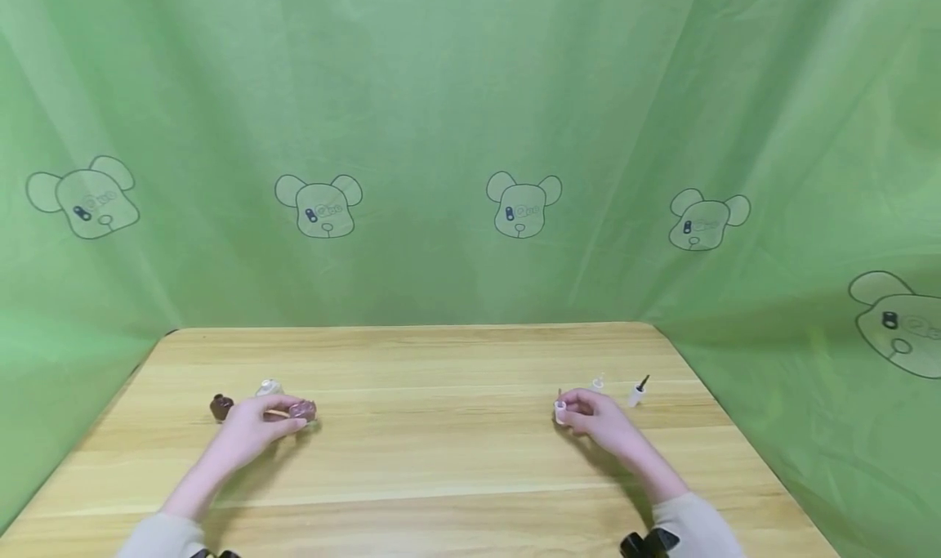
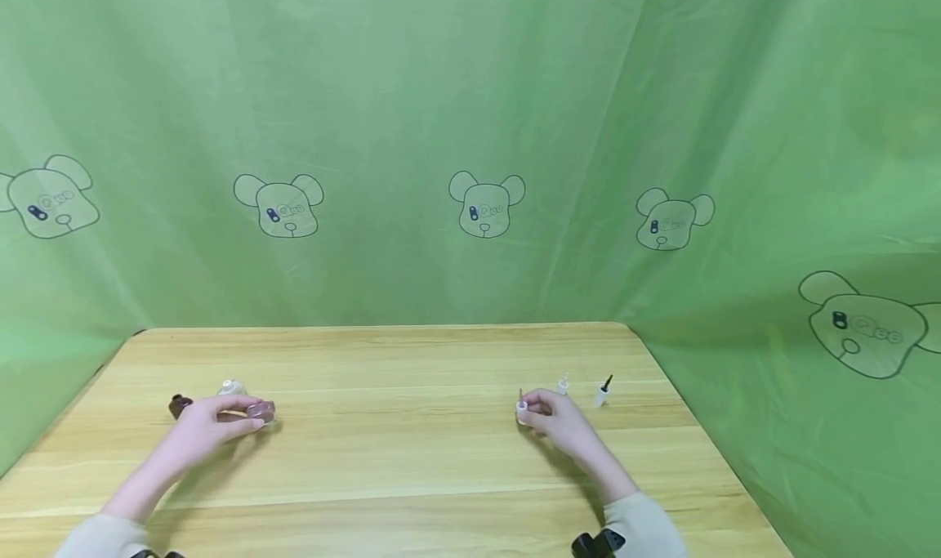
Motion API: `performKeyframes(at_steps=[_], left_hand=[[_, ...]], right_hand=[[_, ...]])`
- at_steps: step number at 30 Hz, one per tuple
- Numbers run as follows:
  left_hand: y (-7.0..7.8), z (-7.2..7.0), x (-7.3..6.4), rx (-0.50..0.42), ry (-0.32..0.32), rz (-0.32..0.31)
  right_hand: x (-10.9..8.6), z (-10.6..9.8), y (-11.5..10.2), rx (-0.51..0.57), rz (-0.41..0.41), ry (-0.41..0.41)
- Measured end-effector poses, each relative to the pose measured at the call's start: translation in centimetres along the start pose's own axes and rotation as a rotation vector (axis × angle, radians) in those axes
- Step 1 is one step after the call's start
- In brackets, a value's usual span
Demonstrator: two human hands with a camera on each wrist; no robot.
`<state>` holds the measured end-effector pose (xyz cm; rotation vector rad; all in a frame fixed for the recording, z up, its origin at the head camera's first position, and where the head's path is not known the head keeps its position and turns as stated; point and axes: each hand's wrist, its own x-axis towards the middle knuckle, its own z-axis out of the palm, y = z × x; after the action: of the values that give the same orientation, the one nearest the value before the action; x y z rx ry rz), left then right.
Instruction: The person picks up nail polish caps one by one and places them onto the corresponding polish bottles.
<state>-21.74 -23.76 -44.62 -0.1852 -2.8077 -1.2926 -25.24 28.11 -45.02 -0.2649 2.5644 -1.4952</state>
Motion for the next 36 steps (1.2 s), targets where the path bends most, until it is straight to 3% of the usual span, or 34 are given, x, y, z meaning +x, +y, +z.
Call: performKeyframes(at_steps=[9,20,27,36], left_hand=[[1.0,1.7,1.0,-0.046,0.02,0.007],[2.6,4.3,2.3,-0.213,0.03,-0.03],[3.9,5.2,2.8,-0.289,0.055,-0.075],[5.7,6.0,3.6,-0.316,0.098,-0.064]], right_hand=[[0.8,1.0,-1.2,0.045,0.011,0.008],[1.9,2.3,-1.7,0.128,-0.019,-0.005],[2.7,2.5,-2.3,0.185,-0.024,0.016],[3.1,2.6,-3.5,0.223,-0.027,0.003]])
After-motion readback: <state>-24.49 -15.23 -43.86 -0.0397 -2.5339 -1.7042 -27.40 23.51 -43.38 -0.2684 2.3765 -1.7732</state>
